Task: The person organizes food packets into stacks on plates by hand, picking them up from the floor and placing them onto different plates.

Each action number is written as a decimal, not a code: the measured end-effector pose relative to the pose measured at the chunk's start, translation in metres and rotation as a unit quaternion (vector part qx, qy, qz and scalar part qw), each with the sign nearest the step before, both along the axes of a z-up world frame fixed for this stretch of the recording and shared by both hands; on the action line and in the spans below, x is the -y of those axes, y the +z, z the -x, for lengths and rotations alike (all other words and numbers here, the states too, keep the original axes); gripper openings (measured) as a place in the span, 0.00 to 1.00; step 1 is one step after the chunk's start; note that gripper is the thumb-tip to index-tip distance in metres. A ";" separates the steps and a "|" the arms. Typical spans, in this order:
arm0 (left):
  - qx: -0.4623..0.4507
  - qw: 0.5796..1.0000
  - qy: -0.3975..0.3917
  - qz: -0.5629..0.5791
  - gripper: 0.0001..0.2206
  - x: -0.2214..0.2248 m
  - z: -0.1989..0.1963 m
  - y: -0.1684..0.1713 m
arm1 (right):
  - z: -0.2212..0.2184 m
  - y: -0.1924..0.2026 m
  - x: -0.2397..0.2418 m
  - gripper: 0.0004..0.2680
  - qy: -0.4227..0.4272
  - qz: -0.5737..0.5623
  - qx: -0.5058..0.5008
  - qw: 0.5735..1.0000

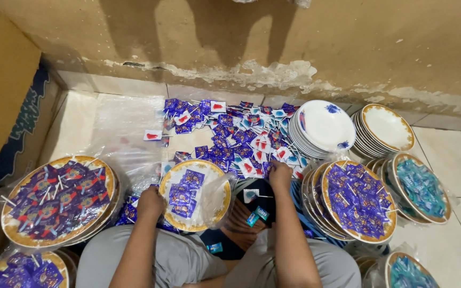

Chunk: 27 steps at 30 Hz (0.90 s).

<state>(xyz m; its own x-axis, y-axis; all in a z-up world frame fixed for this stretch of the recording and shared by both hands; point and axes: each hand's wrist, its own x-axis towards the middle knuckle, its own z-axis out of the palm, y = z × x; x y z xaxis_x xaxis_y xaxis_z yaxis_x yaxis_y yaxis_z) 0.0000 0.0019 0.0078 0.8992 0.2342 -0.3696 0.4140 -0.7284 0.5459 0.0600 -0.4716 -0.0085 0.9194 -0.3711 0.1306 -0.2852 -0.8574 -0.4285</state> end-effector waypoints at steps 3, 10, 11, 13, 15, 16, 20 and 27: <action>0.010 1.000 -0.006 -0.002 0.16 0.003 0.005 0.009 | -0.021 -0.021 0.015 0.15 0.040 0.027 -0.018 0.999; 0.012 1.000 -0.013 -0.012 0.16 0.005 0.005 0.016 | -0.036 0.051 0.011 0.25 0.164 0.175 -0.145 0.960; 0.016 1.000 -0.013 -0.017 0.16 0.004 0.004 0.012 | -0.030 0.059 0.011 0.20 0.175 0.211 -0.149 0.950; 0.023 0.999 -0.011 -0.021 0.16 0.003 -0.001 0.006 | -0.037 0.047 0.021 0.16 0.188 0.248 -0.150 0.939; 0.023 0.999 -0.011 -0.026 0.17 0.002 -0.001 0.000 | -0.052 0.001 0.043 0.10 0.195 0.372 -0.061 0.905; 0.021 0.999 -0.011 -0.026 0.17 0.002 -0.002 -0.001 | -0.055 -0.005 0.049 0.10 0.196 0.371 -0.063 0.905; 0.034 0.999 -0.013 -0.016 0.17 0.002 -0.001 0.003 | -0.048 0.012 0.050 0.05 0.203 0.387 0.054 0.898; 0.021 1.000 -0.006 -0.013 0.17 0.003 0.002 0.003 | -0.017 0.077 0.035 0.03 0.193 0.137 -0.184 0.954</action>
<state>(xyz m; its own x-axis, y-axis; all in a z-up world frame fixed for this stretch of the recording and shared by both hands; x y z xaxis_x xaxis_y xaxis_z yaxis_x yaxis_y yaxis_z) -0.0016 -0.0014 0.0110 0.9165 0.2325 -0.3254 0.3826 -0.7467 0.5441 0.0772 -0.5064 0.0689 0.9827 0.0062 -0.1849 -0.0136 -0.9943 -0.1056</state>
